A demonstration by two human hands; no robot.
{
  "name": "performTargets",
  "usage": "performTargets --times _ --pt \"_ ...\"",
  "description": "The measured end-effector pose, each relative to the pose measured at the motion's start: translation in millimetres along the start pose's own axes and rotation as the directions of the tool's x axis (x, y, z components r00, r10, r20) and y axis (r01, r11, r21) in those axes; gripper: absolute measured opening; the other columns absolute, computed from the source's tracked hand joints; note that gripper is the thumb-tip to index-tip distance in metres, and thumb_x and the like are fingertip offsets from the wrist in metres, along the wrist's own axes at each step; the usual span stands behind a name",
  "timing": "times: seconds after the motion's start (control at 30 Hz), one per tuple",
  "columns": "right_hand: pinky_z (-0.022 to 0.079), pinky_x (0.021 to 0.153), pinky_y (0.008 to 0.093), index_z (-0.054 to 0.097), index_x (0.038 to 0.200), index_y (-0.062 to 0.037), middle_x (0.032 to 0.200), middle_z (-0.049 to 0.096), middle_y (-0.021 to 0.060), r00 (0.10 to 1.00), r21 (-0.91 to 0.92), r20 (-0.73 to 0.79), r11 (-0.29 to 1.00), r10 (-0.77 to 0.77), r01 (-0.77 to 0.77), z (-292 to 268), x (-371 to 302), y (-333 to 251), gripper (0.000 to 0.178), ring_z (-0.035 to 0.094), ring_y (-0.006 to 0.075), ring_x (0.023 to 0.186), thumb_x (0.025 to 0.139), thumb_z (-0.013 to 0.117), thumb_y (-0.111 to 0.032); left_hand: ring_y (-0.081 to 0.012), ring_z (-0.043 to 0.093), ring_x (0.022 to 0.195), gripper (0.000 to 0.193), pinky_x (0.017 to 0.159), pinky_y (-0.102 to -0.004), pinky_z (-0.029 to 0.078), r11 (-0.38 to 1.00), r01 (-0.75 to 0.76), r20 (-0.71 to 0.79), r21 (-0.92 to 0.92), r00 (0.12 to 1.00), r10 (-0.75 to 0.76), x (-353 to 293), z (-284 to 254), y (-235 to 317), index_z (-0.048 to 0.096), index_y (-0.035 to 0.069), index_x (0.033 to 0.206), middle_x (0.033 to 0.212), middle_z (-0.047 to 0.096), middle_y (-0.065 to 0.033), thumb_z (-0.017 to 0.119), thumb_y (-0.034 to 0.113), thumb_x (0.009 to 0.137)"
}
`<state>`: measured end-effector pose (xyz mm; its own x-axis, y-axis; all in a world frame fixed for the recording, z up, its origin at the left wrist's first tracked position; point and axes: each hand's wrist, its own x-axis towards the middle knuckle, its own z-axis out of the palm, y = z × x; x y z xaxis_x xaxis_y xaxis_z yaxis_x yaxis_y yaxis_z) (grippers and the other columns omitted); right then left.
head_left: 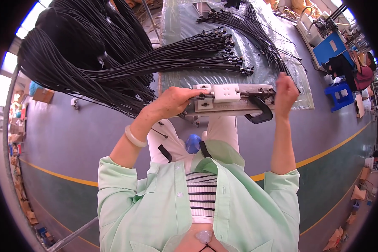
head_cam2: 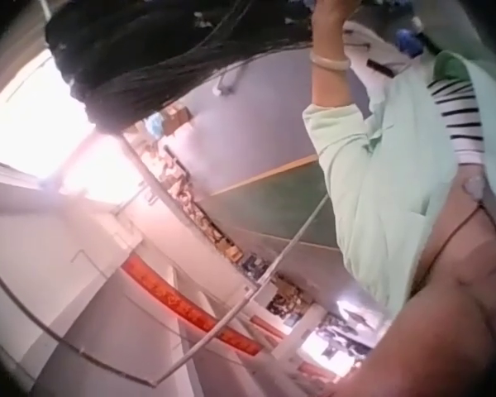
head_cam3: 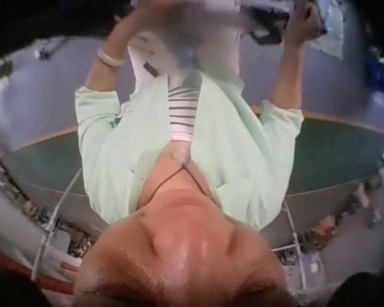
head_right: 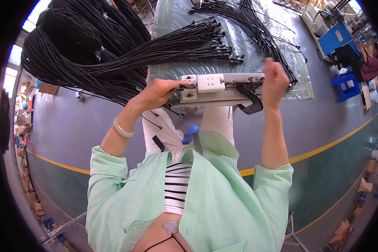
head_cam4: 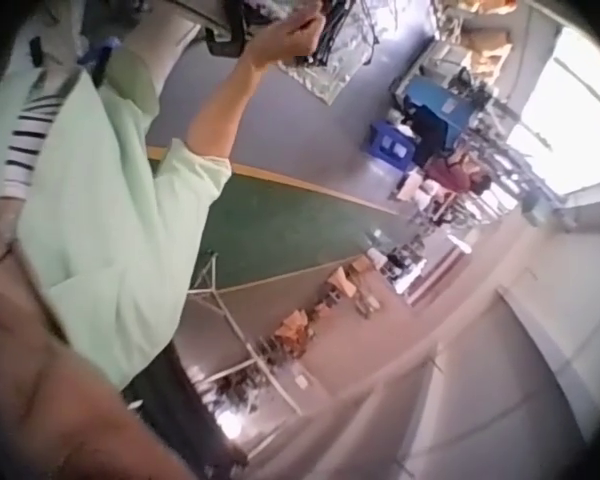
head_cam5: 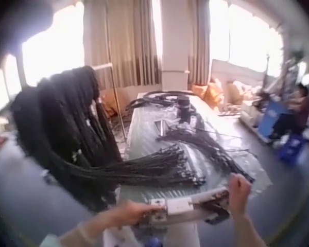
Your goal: Assembling electrical wire harnesses by feeding wire bundles into a processing machine on a factory workbench.
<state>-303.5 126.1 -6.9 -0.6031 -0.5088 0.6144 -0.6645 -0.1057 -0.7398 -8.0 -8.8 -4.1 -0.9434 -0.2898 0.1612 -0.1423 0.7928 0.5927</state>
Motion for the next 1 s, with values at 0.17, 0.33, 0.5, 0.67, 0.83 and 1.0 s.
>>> performTargets --times 0.17,0.33,0.5,0.67,0.83,1.0 --pt "0.039 0.056 0.0251 0.055 0.072 -0.0027 0.067 0.054 0.0035 0.933 0.506 -0.090 0.822 0.349 -0.259 -30.5 19.3 13.4 0.020 0.050 0.0141 0.062 0.087 0.062 -0.013 -0.0260 0.057 0.072 0.043 0.071 -0.0314 0.047 0.875 0.281 0.163 -0.395 0.958 -0.234 -12.3 -13.4 19.3 0.056 0.007 0.119 0.083 0.062 -0.0096 0.051 -0.009 0.080" --pt "0.041 0.088 0.0365 0.064 0.094 -0.0031 0.104 0.061 0.0096 0.867 -0.123 0.246 0.873 -0.433 0.471 6.6 -28.5 -70.9 0.034 0.054 0.0253 0.103 0.062 0.077 -0.001 -0.0264 0.055 0.093 0.034 0.083 -0.0322 0.044 0.966 -0.018 0.024 -0.259 0.999 0.025 -20.9 5.2 8.3 0.057 0.001 0.111 0.101 0.057 -0.0101 0.053 -0.009 0.079" --pt "0.043 0.076 0.0346 0.064 0.082 -0.0057 0.092 0.064 0.0056 0.744 0.169 0.456 0.868 -0.488 0.467 54.8 -70.9 -74.6 0.024 0.058 0.0237 0.089 0.061 0.077 -0.005 -0.0276 0.055 0.093 0.039 0.082 -0.0323 0.045 0.954 0.056 0.025 -0.295 0.998 -0.051 -15.4 8.2 20.3 0.057 0.002 0.113 0.103 0.055 -0.0120 0.054 -0.009 0.076" --pt "0.040 0.076 0.0370 0.064 0.075 -0.0080 0.079 0.064 -0.0002 0.845 0.085 0.460 0.960 -0.274 0.265 63.0 -62.8 -70.4 0.014 0.058 0.0192 0.087 0.065 0.074 -0.007 -0.0235 0.056 0.065 0.056 0.057 -0.0332 0.048 0.968 -0.040 -0.288 0.248 0.951 0.113 -16.9 9.9 20.4 0.057 0.019 0.122 0.076 0.051 -0.0055 0.057 -0.007 0.072" --pt "0.038 0.085 0.0342 0.064 0.074 -0.0061 0.092 0.065 0.0045 0.905 -0.155 0.243 0.907 -0.349 0.392 48.2 -46.9 -74.8 0.010 0.056 0.0219 0.093 0.068 0.071 -0.003 -0.0218 0.056 0.059 0.060 0.052 -0.0326 0.050 0.914 -0.079 -0.209 0.397 0.962 0.174 -6.4 3.8 4.5 0.054 0.025 0.125 0.072 0.050 -0.0027 0.056 -0.002 0.072" --pt "0.037 0.093 0.0367 0.065 0.090 -0.0061 0.113 0.058 0.0074 0.922 -0.375 0.017 0.853 -0.386 0.363 2.6 -26.4 -50.7 0.023 0.052 0.0231 0.106 0.068 0.073 -0.006 -0.0225 0.060 0.062 0.059 0.053 -0.0313 0.053 0.868 -0.138 -0.088 0.477 0.975 0.203 0.6 -15.4 3.0 0.052 0.027 0.126 0.076 0.054 -0.0017 0.054 0.000 0.074"
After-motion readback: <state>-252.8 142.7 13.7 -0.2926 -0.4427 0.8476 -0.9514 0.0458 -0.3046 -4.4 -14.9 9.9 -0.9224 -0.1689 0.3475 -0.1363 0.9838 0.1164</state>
